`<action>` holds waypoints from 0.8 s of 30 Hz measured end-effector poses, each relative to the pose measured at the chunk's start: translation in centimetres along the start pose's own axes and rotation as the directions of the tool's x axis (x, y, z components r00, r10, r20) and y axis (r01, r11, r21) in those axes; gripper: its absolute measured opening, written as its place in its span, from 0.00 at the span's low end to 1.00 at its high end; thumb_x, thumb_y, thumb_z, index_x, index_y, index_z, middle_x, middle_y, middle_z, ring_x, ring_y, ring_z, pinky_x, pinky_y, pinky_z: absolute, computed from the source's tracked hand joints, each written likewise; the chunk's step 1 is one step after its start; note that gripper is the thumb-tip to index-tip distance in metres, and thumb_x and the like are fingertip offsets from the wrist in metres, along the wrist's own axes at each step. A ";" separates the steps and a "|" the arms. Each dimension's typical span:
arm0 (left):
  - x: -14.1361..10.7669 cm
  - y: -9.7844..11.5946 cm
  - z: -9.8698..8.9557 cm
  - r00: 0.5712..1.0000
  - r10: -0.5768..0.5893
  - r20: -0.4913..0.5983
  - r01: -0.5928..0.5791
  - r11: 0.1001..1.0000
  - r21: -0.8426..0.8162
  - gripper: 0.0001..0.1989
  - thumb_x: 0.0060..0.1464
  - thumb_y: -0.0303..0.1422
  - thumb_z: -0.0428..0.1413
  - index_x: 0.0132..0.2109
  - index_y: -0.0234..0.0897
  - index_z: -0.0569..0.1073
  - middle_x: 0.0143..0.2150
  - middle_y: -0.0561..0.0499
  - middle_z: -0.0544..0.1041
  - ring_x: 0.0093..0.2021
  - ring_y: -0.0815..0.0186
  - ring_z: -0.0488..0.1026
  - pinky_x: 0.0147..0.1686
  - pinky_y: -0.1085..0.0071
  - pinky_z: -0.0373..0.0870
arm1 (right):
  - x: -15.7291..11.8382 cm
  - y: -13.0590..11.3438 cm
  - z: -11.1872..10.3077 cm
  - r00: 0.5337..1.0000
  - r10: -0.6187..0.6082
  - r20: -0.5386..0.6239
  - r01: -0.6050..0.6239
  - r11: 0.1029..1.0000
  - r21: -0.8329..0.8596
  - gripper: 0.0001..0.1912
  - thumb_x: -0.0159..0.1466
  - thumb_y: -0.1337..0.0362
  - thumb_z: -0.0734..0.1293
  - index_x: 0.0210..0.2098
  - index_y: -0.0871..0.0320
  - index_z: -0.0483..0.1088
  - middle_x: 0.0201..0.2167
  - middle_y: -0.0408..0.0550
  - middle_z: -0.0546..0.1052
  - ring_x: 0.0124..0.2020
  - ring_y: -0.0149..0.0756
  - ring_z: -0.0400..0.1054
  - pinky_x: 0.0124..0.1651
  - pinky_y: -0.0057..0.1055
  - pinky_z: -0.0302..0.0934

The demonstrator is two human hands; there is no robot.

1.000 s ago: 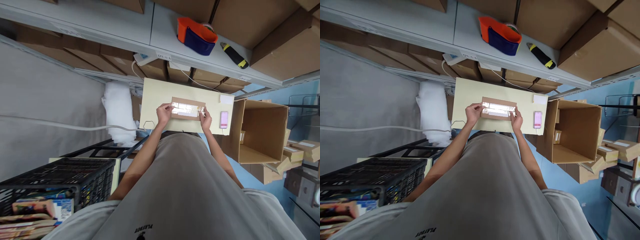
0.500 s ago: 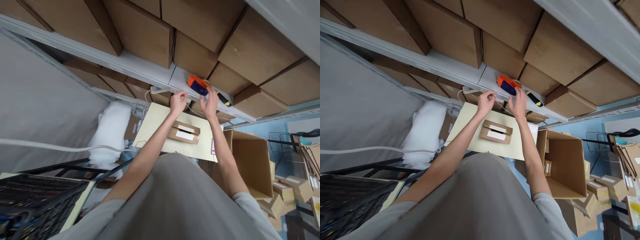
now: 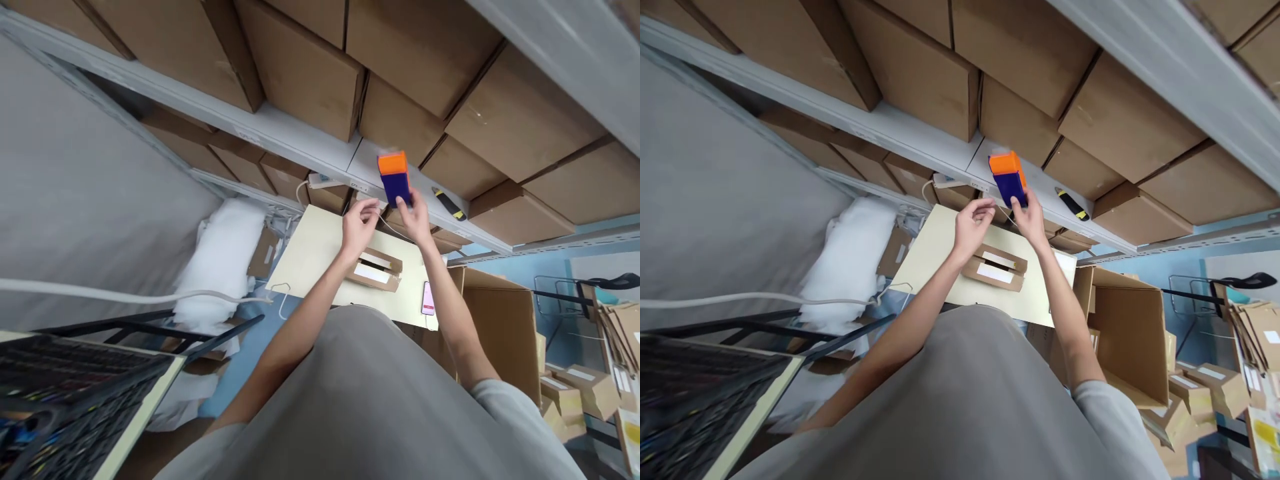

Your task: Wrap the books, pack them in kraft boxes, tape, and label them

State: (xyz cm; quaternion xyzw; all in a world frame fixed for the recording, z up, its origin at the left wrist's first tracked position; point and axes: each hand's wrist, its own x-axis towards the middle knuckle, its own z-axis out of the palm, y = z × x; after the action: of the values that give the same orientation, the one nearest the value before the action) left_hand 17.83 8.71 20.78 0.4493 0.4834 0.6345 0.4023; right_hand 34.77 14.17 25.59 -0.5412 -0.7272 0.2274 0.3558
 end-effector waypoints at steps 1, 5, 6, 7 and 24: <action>-1.4 0.2 -0.6 1.000 0.003 -0.009 -0.003 1.000 -0.015 0.11 0.67 0.34 0.63 0.54 0.39 0.83 0.54 0.42 0.88 0.50 0.61 0.87 0.54 0.64 0.85 | -2.2 -0.8 0.7 1.000 0.001 -0.009 0.001 0.991 0.137 0.27 0.77 0.38 0.65 0.57 0.55 0.73 0.52 0.57 0.84 0.53 0.51 0.79 0.64 0.49 0.74; -6.6 1.3 -3.0 0.999 -0.013 -0.051 0.013 1.000 -0.006 0.09 0.69 0.38 0.63 0.49 0.39 0.83 0.47 0.45 0.88 0.48 0.61 0.86 0.53 0.64 0.84 | -9.8 -3.2 3.3 0.990 0.135 0.043 -0.140 0.885 0.445 0.28 0.73 0.35 0.71 0.55 0.52 0.75 0.51 0.53 0.85 0.53 0.47 0.80 0.63 0.45 0.75; -7.6 1.6 -3.6 0.999 -0.029 -0.046 0.029 1.000 -0.001 0.09 0.69 0.39 0.63 0.49 0.40 0.83 0.47 0.45 0.88 0.47 0.62 0.86 0.53 0.64 0.84 | -11.2 -3.6 3.7 0.983 0.167 0.070 -0.180 0.860 0.478 0.28 0.73 0.35 0.72 0.55 0.52 0.75 0.51 0.53 0.85 0.53 0.47 0.80 0.64 0.45 0.75; -8.3 1.8 -4.1 0.998 -0.050 -0.032 0.050 0.999 -0.002 0.09 0.68 0.39 0.65 0.49 0.40 0.84 0.47 0.46 0.88 0.47 0.62 0.86 0.53 0.64 0.84 | -12.3 -3.8 4.0 0.977 0.192 0.098 -0.215 0.837 0.503 0.28 0.72 0.35 0.73 0.55 0.51 0.75 0.52 0.53 0.85 0.54 0.47 0.80 0.64 0.45 0.75; -8.8 4.7 -9.9 0.997 -0.062 0.037 0.058 0.994 0.097 0.28 0.66 0.57 0.67 0.61 0.43 0.83 0.59 0.41 0.84 0.52 0.59 0.84 0.51 0.64 0.85 | -16.6 -5.4 2.9 0.953 0.238 0.189 -0.295 0.870 0.394 0.28 0.71 0.34 0.74 0.51 0.51 0.77 0.46 0.50 0.85 0.49 0.46 0.80 0.55 0.42 0.77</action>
State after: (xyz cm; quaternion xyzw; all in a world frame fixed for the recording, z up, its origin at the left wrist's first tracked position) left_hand 10.37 -3.12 22.46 0.4659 0.5186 0.5891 0.4086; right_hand 31.88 -3.13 23.06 -0.5312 -0.6020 0.4604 0.3787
